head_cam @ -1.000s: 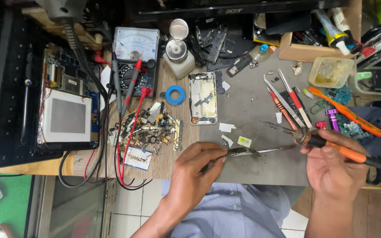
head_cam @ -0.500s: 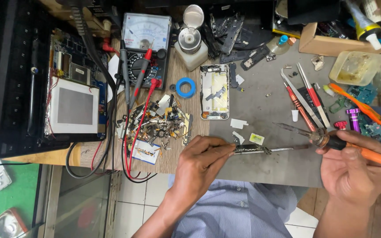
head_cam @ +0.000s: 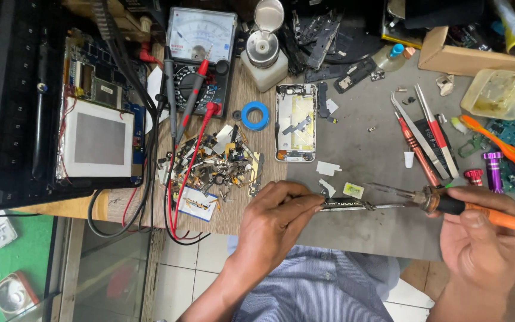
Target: Soldering components on a small circuit board using a handheld soldering iron
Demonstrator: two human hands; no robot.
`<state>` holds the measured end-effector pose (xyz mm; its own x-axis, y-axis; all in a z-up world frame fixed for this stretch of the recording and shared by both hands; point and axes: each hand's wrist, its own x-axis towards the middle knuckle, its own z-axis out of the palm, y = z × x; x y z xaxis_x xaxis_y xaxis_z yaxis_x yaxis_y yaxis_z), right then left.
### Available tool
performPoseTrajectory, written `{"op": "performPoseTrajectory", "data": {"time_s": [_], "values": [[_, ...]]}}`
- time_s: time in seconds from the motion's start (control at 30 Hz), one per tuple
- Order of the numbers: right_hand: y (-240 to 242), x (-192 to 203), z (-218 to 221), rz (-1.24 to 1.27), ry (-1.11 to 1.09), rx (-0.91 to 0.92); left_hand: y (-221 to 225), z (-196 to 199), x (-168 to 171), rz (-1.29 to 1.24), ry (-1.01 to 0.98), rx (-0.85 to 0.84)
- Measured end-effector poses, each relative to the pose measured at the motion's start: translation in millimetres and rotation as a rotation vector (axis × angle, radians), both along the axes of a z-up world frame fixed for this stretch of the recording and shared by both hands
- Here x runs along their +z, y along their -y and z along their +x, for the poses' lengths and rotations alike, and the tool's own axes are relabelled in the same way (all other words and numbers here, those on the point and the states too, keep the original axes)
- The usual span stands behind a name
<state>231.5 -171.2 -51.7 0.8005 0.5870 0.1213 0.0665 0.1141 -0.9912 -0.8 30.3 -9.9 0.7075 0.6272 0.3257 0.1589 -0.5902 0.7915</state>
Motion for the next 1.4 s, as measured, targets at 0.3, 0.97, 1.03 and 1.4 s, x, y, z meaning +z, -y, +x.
{"op": "performPoseTrajectory", "data": {"time_s": [0.3, 0.97, 1.03, 1.4], "values": [[-6.2, 4.3, -2.5, 0.018, 0.007, -0.009, -1.7, 1.7, -1.3, -0.012, -0.032, -0.015], [-1.4, 5.5, -4.8, -0.085, 0.046, -0.003, -1.1, 2.3, 0.6, -0.001, -0.055, -0.002], [-3.2, 7.2, -4.7, -0.070, 0.045, -0.007, -1.0, 2.5, 0.9, -0.003, -0.055, -0.002], [-5.9, 4.5, -2.1, -0.024, -0.058, 0.022, -1.3, 0.7, 1.3, -0.021, -0.063, -0.017]]}}
